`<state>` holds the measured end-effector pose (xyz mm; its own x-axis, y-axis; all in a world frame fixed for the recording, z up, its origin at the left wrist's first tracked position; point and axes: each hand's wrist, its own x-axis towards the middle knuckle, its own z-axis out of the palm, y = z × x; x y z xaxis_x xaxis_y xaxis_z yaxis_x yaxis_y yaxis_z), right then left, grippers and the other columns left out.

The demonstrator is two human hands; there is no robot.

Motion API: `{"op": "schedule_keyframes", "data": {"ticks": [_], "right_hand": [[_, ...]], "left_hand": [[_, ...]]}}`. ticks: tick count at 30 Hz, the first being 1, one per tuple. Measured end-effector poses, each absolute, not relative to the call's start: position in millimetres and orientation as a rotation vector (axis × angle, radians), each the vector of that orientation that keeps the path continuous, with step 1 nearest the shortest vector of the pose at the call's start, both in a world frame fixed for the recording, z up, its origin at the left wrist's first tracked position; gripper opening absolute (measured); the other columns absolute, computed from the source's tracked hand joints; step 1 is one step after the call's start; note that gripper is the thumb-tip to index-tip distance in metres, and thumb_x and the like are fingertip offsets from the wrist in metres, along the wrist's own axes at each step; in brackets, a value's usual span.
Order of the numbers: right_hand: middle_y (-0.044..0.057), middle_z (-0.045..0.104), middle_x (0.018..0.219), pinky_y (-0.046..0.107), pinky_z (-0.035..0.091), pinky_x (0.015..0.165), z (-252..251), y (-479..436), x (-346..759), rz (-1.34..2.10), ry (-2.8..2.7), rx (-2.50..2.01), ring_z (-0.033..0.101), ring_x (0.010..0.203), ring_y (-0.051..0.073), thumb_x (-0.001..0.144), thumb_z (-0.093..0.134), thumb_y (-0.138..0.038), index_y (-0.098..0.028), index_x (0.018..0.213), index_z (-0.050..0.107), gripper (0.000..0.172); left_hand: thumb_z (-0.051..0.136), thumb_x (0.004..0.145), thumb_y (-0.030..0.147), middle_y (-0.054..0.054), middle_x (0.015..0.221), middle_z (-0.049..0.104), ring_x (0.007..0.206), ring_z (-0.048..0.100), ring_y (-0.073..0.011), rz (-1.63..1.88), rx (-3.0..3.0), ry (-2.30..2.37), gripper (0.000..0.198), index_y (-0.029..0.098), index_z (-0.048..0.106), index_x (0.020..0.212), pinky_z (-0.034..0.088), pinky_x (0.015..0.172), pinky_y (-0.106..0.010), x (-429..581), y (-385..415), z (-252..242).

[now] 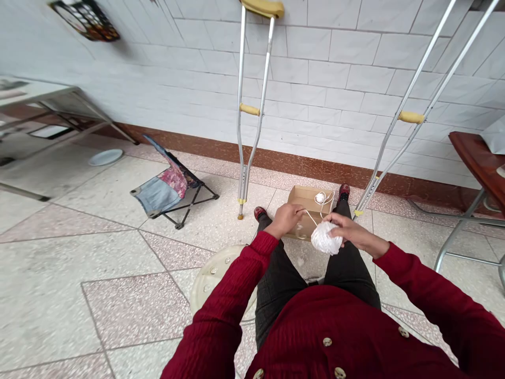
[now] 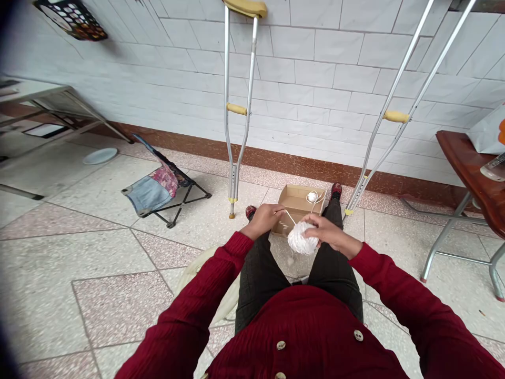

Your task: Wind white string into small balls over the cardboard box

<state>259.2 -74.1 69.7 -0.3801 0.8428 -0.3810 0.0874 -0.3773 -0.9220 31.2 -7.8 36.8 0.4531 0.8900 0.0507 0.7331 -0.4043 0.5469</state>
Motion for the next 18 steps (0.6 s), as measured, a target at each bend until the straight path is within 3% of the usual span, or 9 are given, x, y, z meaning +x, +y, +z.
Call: {"op": "schedule_keyframes", "data": {"ticks": [4, 8, 12, 15, 18], "right_hand": [[-0.004, 0.058, 0.062, 0.017, 0.032, 0.034, 22.0, -63.4, 247.6, 1.760, -1.159, -1.508, 0.049, 0.044, 0.009, 0.064, 0.071, -0.026, -0.020, 0.092, 0.060, 0.031], [-0.003, 0.059, 0.065, 0.019, 0.040, 0.040, 8.1, -26.3, 241.7, 1.471, -0.753, -1.447, 0.054, 0.051, 0.011, 0.067, 0.070, -0.030, -0.020, 0.089, 0.055, 0.028], [0.001, 0.066, 0.076, 0.019, 0.038, 0.041, 38.2, 0.0, 242.8, 1.605, -0.528, -1.131, 0.056, 0.059, 0.012, 0.076, 0.062, -0.035, -0.020, 0.094, 0.059, 0.023], [0.002, 0.069, 0.084, 0.019, 0.036, 0.042, 71.9, -0.1, 243.4, 1.695, -0.489, -0.974, 0.058, 0.064, 0.014, 0.080, 0.057, -0.038, -0.021, 0.097, 0.061, 0.025], [0.003, 0.070, 0.091, 0.022, 0.043, 0.049, 94.0, -18.2, 245.8, 1.741, -0.621, -0.917, 0.061, 0.072, 0.017, 0.079, 0.059, -0.037, -0.022, 0.100, 0.063, 0.027]], "left_hand": [[0.049, 0.093, 0.029, -0.011, 0.075, 0.068, 0.080, 0.062, -0.0233, 0.376, 2.586, 1.309, 0.031, 0.015, 0.070, 0.076, 0.041, 0.079, -0.033, 54.7, -4.6, 67.8], [0.047, 0.093, 0.029, -0.009, 0.073, 0.069, 0.074, 0.063, -0.0214, 0.420, 2.435, 1.310, 0.031, 0.015, 0.070, 0.076, 0.042, 0.072, -0.030, 69.2, -24.4, 69.7], [0.043, 0.095, 0.031, -0.003, 0.066, 0.067, 0.061, 0.058, -0.0133, 0.502, 2.005, 1.064, 0.040, 0.015, 0.065, 0.066, 0.041, 0.064, -0.024, 64.2, -48.8, 52.5], [0.046, 0.094, 0.035, -0.003, 0.070, 0.069, 0.063, 0.057, -0.0123, 0.542, 1.839, 0.959, 0.039, 0.013, 0.067, 0.069, 0.041, 0.063, -0.022, 57.9, -59.0, 37.3], [0.046, 0.095, 0.036, -0.005, 0.075, 0.071, 0.066, 0.058, -0.0131, 0.572, 1.817, 0.943, 0.040, 0.012, 0.070, 0.074, 0.042, 0.065, -0.023, 52.1, -54.5, 25.9]]}}
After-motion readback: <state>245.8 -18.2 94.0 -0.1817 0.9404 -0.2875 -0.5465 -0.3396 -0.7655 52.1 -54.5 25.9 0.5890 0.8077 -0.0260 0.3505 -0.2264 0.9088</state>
